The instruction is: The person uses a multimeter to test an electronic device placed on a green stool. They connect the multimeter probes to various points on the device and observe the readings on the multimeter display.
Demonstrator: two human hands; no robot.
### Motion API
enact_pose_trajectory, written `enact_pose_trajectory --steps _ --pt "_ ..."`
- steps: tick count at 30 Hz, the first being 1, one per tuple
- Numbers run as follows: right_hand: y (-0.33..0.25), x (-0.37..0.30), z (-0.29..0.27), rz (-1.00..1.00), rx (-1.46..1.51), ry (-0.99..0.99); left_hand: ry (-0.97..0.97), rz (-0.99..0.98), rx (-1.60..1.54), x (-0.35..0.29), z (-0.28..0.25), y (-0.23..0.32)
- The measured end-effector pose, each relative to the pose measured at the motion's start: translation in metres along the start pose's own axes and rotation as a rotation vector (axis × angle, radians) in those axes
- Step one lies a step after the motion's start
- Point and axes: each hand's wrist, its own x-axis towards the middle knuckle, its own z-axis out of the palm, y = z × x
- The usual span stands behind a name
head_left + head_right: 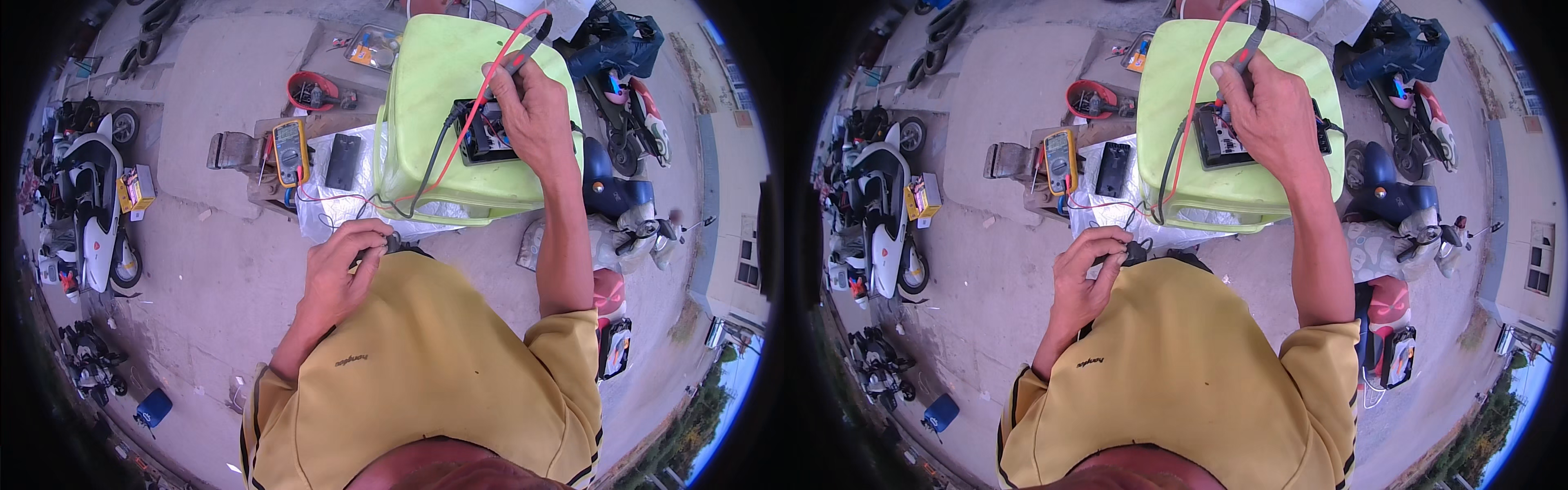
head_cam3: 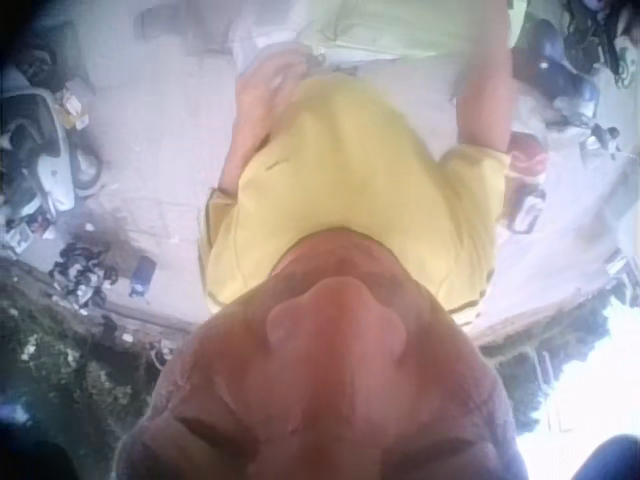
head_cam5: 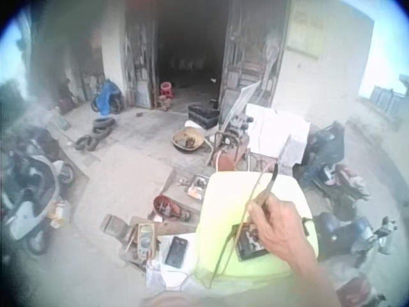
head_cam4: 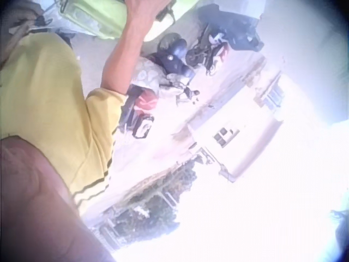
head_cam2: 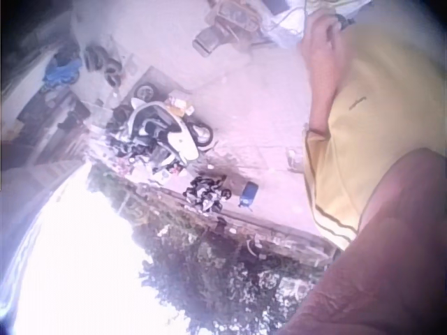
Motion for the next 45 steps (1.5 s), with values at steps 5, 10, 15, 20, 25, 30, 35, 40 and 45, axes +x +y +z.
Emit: enact_pose_trajectory --steps 5,10,15,20,25,30,35,40,45 --pt "-0.005 -0.005 -0.008 0.028 0.023 0.015 -0.003 -0.114 -0.145 0.000 0.003 -0.002" --pt "-0.015 -0.018 -0.018 -0.066 0.181 0.140 0.066 -0.231 -0.278 0.007 0.005 -0.003" --pt "-0.053 -0.079 -0.024 -0.188 0.334 0.193 0.135 -0.248 -0.485 0.013 0.002 0.006" --pt "-0.061 -0.129 0.009 -0.320 0.115 -0.030 0.147 -0.254 -0.634 0.015 0.007 0.012" --pt "-0.059 -0.151 0.039 -0.142 0.138 -0.120 0.114 -0.189 -0.651 0.024 0.010 0.018" --pt "-0.056 -0.153 0.035 -0.043 0.271 -0.033 0.157 -0.243 -0.694 0.021 0.004 0.012" --pt "-0.055 -0.161 0.041 -0.095 0.234 -0.112 0.117 -0.266 -0.677 0.022 0.001 0.004" --pt "-0.062 -0.161 0.043 -0.137 0.162 -0.144 0.075 -0.236 -0.639 0.019 -0.003 0.011" --pt "-0.071 -0.156 0.031 -0.176 0.145 -0.222 0.062 -0.211 -0.546 0.013 -0.005 0.011"
